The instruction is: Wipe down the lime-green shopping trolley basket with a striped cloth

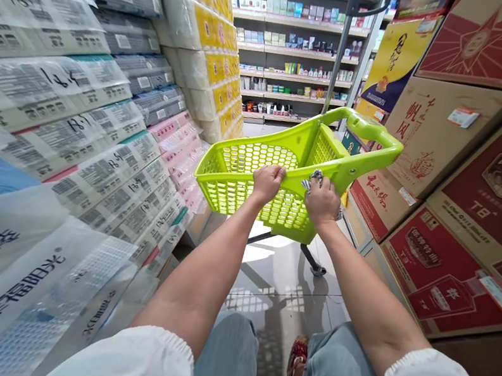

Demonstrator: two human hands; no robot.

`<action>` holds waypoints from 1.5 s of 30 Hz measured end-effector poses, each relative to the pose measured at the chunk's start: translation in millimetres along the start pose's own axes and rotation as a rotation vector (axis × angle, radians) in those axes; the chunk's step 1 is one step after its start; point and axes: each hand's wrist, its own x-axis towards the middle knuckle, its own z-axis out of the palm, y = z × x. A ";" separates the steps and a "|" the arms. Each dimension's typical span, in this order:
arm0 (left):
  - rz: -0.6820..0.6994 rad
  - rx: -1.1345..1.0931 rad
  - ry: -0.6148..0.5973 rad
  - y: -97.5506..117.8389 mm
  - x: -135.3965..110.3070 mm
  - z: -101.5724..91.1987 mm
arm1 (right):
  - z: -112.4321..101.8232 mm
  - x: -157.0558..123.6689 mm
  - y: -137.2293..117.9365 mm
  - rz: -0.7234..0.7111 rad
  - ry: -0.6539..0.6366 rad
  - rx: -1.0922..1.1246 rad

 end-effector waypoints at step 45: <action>0.070 -0.049 0.054 -12.6 0.1 5.0 | 45.4 -32.0 2.4 -0.187 -0.027 0.006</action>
